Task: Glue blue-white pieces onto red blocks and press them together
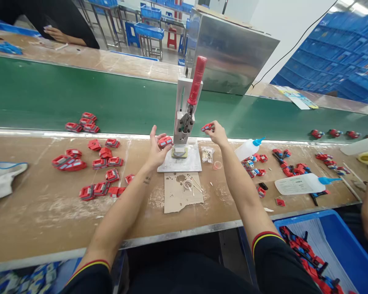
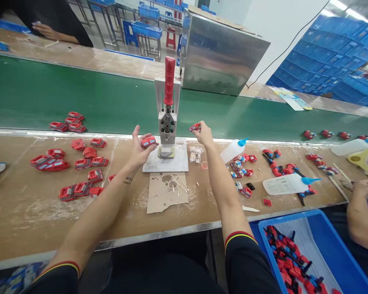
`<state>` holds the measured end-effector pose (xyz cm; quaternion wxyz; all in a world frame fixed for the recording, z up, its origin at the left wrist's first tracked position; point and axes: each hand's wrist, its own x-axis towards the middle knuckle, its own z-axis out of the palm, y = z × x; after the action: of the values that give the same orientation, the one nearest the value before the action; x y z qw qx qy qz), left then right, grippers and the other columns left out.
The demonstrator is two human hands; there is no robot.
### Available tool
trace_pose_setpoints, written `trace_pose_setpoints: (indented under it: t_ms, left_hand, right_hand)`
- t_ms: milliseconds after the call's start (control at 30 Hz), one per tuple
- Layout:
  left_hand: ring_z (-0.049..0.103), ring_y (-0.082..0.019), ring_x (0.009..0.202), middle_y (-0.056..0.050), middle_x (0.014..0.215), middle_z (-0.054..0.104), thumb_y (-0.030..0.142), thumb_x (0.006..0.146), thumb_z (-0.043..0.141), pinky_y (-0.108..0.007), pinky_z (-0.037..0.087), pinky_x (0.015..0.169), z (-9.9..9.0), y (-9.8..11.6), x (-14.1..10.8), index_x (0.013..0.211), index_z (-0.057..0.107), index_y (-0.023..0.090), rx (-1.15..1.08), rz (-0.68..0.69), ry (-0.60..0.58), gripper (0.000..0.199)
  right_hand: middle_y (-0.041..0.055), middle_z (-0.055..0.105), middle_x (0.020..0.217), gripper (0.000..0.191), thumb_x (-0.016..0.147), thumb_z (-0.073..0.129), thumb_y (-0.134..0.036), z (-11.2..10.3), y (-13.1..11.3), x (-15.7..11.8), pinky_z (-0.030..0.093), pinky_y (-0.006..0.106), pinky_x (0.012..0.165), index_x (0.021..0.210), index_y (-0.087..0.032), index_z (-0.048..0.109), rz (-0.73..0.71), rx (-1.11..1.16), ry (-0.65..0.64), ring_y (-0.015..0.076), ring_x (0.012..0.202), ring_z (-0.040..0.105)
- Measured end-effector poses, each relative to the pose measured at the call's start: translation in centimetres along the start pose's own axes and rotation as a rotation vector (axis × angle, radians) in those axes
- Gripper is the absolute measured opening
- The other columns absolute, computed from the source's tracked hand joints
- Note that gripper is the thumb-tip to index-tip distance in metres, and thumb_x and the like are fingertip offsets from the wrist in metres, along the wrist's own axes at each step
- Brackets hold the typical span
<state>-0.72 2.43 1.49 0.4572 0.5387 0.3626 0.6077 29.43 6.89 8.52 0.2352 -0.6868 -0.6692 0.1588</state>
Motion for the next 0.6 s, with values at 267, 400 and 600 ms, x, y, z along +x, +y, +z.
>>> trace_pose_setpoints:
  t_ms: [267, 400, 600]
  left_hand:
    - [0.077, -0.025, 0.099, -0.009, 0.109, 0.079, 0.034, 0.073, 0.089, -0.041, 0.063, 0.094, 1.4, -0.8, 0.7, 0.121, 0.068, 0.019, 0.176, 0.022, -0.173, 0.054]
    - [0.076, -0.025, 0.106, -0.009, 0.116, 0.08, 0.027, 0.075, 0.086, -0.042, 0.06, 0.103, 2.3, -0.6, 0.4, 0.123, 0.07, 0.02, 0.219, -0.003, -0.233, 0.051]
    - [0.076, -0.026, 0.11, -0.011, 0.12, 0.078, 0.024, 0.078, 0.084, -0.043, 0.059, 0.104, 2.7, -1.0, 0.2, 0.13, 0.065, 0.018, 0.251, -0.029, -0.259, 0.056]
  right_hand:
    - [0.0133, 0.071, 0.127, 0.036, 0.097, 0.074, -0.034, 2.0, -1.1, 6.2, 0.06, 0.047, 0.101, 0.126, -0.013, 0.068, -0.114, -0.346, -0.219, 0.0256, 0.115, 0.07]
    - [0.023, 0.066, 0.135, 0.039, 0.096, 0.066, -0.018, 0.5, -1.0, 5.3, 0.052, 0.05, 0.111, 0.135, -0.01, 0.065, -0.159, -0.292, -0.068, 0.0315, 0.127, 0.061]
    - [0.009, 0.059, 0.142, 0.05, 0.11, 0.031, -0.055, -4.4, -7.5, 4.1, 0.055, 0.047, 0.107, 0.151, -0.031, 0.049, -0.536, 0.442, 0.568, 0.0263, 0.135, 0.059]
